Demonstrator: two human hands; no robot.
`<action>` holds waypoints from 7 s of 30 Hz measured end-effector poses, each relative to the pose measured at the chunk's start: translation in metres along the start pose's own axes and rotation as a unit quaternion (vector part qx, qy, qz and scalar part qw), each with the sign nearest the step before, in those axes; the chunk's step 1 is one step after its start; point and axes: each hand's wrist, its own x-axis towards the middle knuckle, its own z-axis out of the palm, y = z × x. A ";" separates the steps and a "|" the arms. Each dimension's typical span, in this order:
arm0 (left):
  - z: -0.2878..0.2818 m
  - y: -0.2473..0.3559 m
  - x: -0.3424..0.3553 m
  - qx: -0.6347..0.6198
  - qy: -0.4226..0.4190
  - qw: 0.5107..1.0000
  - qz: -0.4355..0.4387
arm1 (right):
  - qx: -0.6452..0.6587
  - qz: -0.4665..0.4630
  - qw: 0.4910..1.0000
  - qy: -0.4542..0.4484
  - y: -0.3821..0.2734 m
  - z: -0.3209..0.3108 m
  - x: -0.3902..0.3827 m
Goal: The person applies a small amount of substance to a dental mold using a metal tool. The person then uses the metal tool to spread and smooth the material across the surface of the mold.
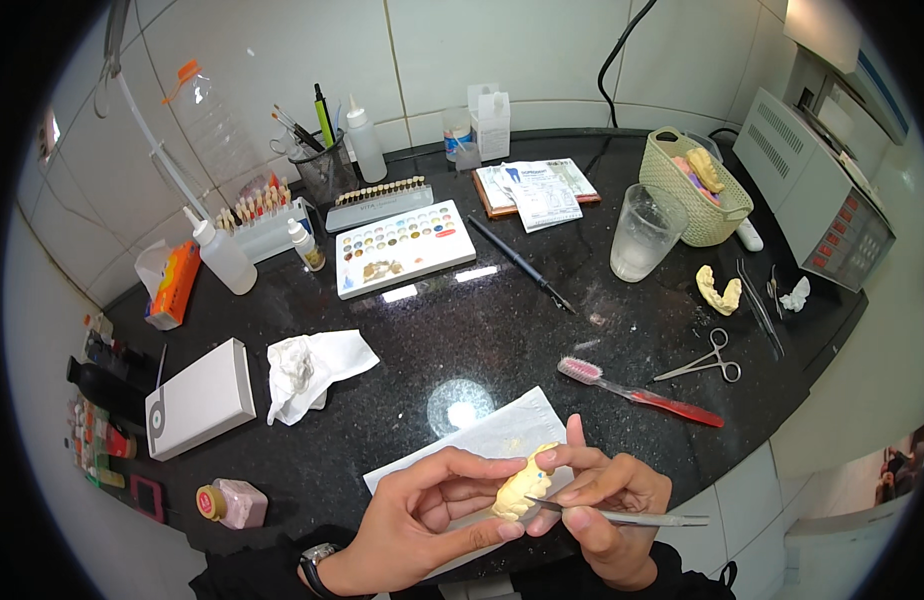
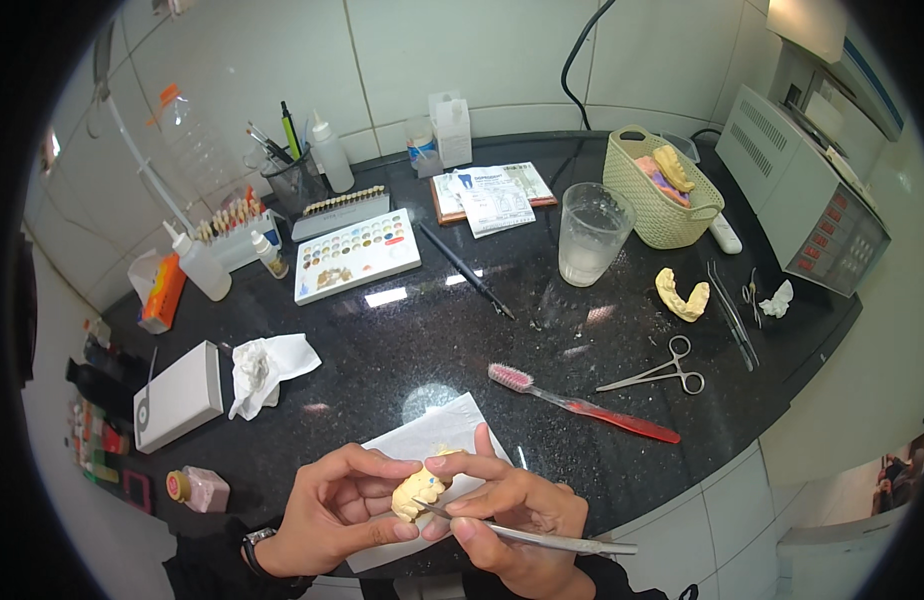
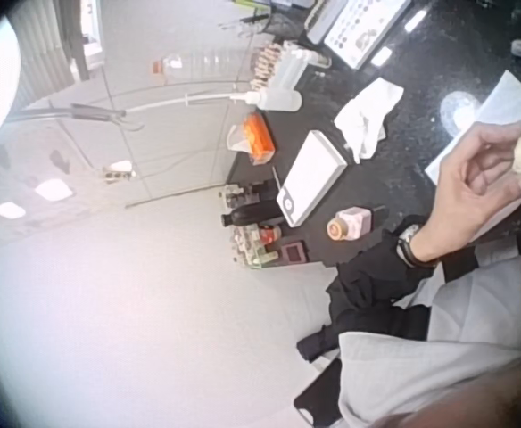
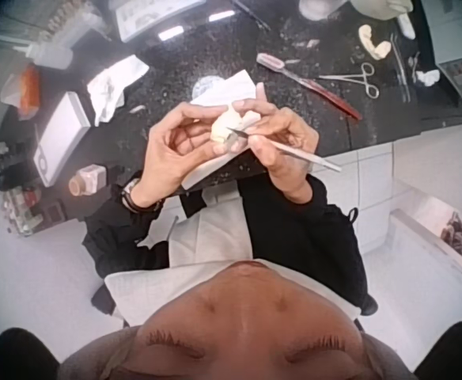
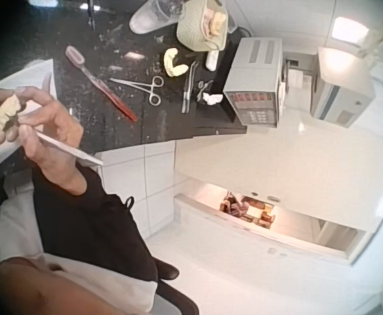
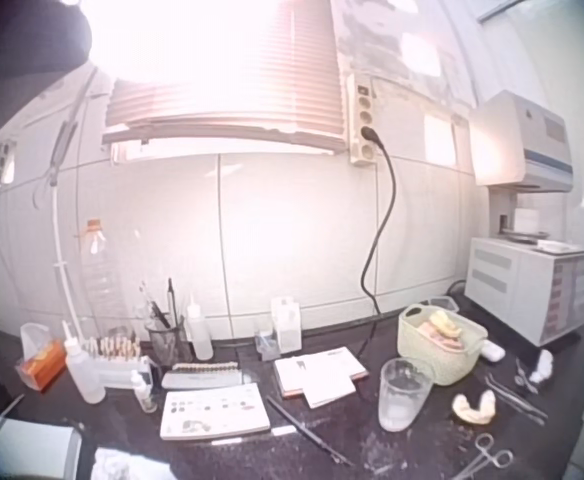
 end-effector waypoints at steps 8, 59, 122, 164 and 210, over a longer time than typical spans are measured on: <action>0.003 -0.001 -0.002 0.004 0.001 1.000 0.003 | 0.044 -0.009 0.998 0.048 0.003 0.003 -0.002; 0.002 -0.003 -0.001 0.008 -0.007 1.000 0.018 | 0.047 -0.008 0.999 0.016 0.004 0.003 -0.004; 0.002 -0.001 0.000 0.002 -0.004 1.000 -0.006 | 0.040 -0.008 0.999 0.001 0.002 0.003 -0.005; 0.002 -0.004 -0.001 0.012 -0.002 1.000 0.019 | 0.042 0.008 0.999 0.026 0.001 0.003 -0.005; 0.002 -0.006 -0.001 0.025 -0.007 0.999 0.019 | 0.012 0.003 1.000 -0.012 -0.003 -0.001 -0.004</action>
